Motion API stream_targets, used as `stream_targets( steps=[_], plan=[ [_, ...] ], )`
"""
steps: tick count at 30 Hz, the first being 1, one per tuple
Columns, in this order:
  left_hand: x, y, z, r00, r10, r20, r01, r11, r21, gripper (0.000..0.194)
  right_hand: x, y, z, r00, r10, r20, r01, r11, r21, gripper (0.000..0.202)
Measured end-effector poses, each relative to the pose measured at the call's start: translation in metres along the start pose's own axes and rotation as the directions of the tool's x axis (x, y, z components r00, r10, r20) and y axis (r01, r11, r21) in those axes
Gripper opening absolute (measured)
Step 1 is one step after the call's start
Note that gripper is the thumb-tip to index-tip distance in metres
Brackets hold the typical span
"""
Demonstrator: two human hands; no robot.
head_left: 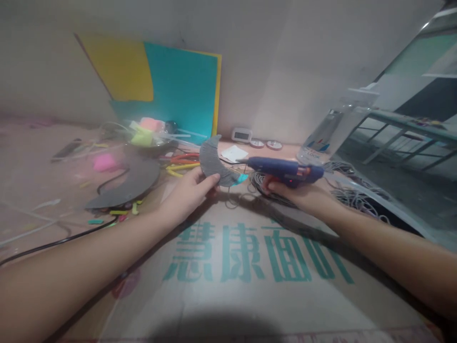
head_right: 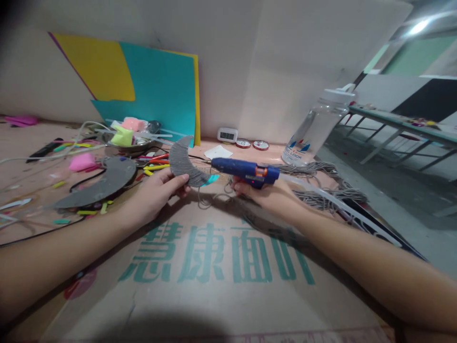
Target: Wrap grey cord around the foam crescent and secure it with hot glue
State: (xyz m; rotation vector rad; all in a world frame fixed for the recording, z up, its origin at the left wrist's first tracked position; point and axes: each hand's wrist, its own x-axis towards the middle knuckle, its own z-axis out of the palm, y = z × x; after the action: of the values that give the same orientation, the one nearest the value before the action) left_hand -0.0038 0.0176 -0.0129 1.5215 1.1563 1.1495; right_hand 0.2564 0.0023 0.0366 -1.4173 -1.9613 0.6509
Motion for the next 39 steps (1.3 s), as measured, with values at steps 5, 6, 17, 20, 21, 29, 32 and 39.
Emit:
stream_targets(
  steps=[5, 6, 17, 20, 21, 29, 32, 39],
  plan=[
    [-0.002, 0.004, -0.001, 1.000, 0.003, -0.012, -0.002, 0.998, 0.068, 0.033, -0.017, 0.014, 0.009, 0.992, -0.127, 0.020, 0.127, 0.991, -0.034, 0.030],
    [-0.002, 0.005, -0.002, 1.000, 0.003, -0.017, -0.001, 0.997, 0.082, 0.034, -0.018, 0.016, 0.011, 0.988, -0.151, 0.020, 0.151, 0.988, -0.022, 0.031],
    [-0.005, 0.006, -0.004, 0.999, -0.043, -0.029, 0.046, 0.991, 0.127, 0.042, -0.024, 0.017, 0.019, 0.984, -0.175, 0.029, 0.176, 0.983, -0.052, 0.027],
    [-0.006, 0.008, -0.004, 0.998, -0.049, -0.046, 0.055, 0.986, 0.158, 0.040, -0.022, 0.016, 0.020, 0.988, -0.152, 0.008, 0.152, 0.986, -0.069, 0.028],
    [-0.006, 0.009, -0.004, 0.997, -0.056, -0.051, 0.063, 0.985, 0.159, 0.040, -0.022, 0.015, 0.020, 0.990, -0.144, 0.008, 0.144, 0.987, -0.073, 0.028],
    [-0.006, 0.012, -0.003, 0.995, -0.086, -0.041, 0.091, 0.981, 0.169, 0.034, -0.023, 0.008, 0.021, 0.992, -0.122, 0.018, 0.123, 0.990, -0.071, 0.030],
    [-0.006, 0.010, -0.002, 0.996, -0.073, -0.044, 0.080, 0.980, 0.181, 0.036, -0.023, 0.007, 0.022, 0.995, -0.104, 0.012, 0.104, 0.994, -0.029, 0.030],
    [-0.005, 0.007, -0.002, 0.997, -0.060, -0.046, 0.068, 0.979, 0.192, 0.037, -0.021, 0.001, 0.024, 0.996, -0.092, 0.007, 0.092, 0.996, 0.007, 0.027]
  ],
)
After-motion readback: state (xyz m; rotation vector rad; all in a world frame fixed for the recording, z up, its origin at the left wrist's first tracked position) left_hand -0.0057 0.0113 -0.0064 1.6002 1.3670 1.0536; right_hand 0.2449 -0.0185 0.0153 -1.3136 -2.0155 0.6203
